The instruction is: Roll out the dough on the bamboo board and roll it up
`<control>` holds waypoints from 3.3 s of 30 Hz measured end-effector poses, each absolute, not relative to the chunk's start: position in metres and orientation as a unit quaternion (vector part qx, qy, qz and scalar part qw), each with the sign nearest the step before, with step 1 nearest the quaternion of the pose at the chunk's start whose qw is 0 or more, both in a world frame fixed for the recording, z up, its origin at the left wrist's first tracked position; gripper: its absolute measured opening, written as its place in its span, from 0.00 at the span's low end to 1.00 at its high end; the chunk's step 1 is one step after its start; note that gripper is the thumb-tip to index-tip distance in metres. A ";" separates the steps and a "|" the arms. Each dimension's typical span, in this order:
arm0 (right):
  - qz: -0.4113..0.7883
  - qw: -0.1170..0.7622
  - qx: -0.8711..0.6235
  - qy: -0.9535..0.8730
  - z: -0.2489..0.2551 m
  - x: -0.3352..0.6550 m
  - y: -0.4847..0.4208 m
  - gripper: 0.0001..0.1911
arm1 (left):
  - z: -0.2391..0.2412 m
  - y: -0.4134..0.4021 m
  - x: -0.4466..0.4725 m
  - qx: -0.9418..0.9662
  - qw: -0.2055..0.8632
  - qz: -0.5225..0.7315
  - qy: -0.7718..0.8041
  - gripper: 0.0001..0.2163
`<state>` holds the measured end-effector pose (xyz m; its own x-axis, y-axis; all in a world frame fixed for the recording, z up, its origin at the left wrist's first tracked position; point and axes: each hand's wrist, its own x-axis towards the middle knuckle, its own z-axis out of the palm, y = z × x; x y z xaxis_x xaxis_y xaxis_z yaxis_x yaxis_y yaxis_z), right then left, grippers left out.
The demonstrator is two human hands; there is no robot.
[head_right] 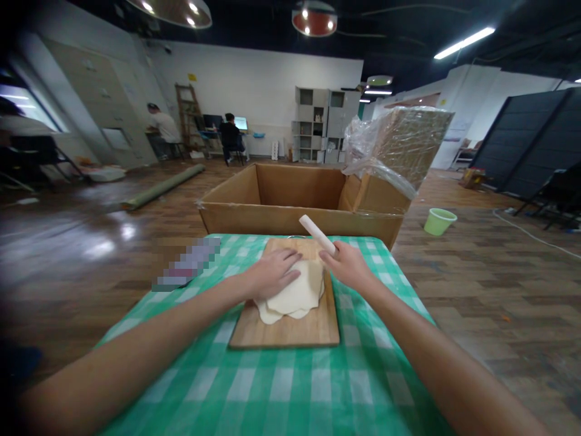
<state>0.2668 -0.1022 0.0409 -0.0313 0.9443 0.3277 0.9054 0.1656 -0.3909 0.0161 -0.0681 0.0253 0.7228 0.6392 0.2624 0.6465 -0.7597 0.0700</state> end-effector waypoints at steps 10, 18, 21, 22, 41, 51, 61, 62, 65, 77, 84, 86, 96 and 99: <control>0.026 0.163 -0.566 -0.808 0.044 0.246 -0.044 0.13 | 0.001 -0.093 0.012 -0.928 0.025 -0.103 -0.357 0.39; 0.053 0.101 -0.520 -0.847 0.032 0.224 -0.022 0.17 | 0.005 -0.107 0.008 -0.930 -0.011 -0.088 -0.358 0.38; 0.005 0.089 -0.512 -0.854 0.027 0.220 -0.024 0.19 | 0.004 -0.106 0.007 -0.931 -0.018 -0.091 -0.354 0.39; -0.018 0.087 -0.508 -0.857 0.026 0.219 -0.026 0.19 | 0.003 -0.105 0.007 -0.931 -0.018 -0.094 -0.352 0.39; -0.109 0.099 -0.451 -0.881 -0.001 0.231 -0.069 0.34 | -0.007 -0.109 0.002 -0.902 -0.004 -0.133 -0.410 0.40; -0.056 0.105 -0.452 -0.884 -0.006 0.222 -0.090 0.36 | -0.005 -0.112 0.002 -0.899 -0.007 -0.144 -0.414 0.43; -0.051 0.108 -0.454 -0.883 -0.001 0.222 -0.093 0.36 | 0.001 -0.119 -0.023 -0.904 -0.014 -0.117 -0.412 0.35; -0.042 0.111 -0.451 -0.885 0.001 0.221 -0.094 0.36 | 0.005 -0.117 -0.023 -0.902 -0.017 -0.122 -0.413 0.33; -0.002 0.128 -0.420 -0.898 0.006 0.218 -0.101 0.35 | 0.014 -0.108 -0.018 -0.899 -0.037 -0.148 -0.411 0.26; 0.062 0.118 -0.407 -0.904 0.001 0.216 -0.114 0.38 | -0.010 -0.109 -0.015 -0.913 -0.009 -0.129 -0.388 0.31; 0.061 0.109 -0.406 -0.905 0.007 0.216 -0.116 0.39 | 0.003 -0.104 -0.022 -0.918 -0.014 -0.121 -0.377 0.30; 0.058 0.104 -0.407 -0.906 0.009 0.215 -0.121 0.41 | 0.005 -0.105 -0.020 -0.917 -0.014 -0.129 -0.378 0.29; 0.038 0.103 -0.429 -0.897 0.008 0.206 -0.150 0.42 | -0.004 -0.141 -0.013 -0.910 0.026 -0.137 -0.390 0.29; 0.061 0.094 -0.402 -0.909 0.011 0.209 -0.172 0.40 | -0.001 -0.158 -0.025 -0.933 0.042 -0.115 -0.338 0.30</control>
<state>0.2088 -0.1716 0.0111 -0.6594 0.7417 0.1228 0.7187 0.6699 -0.1862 -0.0248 -0.1576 -0.0010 0.7454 0.6204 0.2440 0.6399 -0.7685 -0.0010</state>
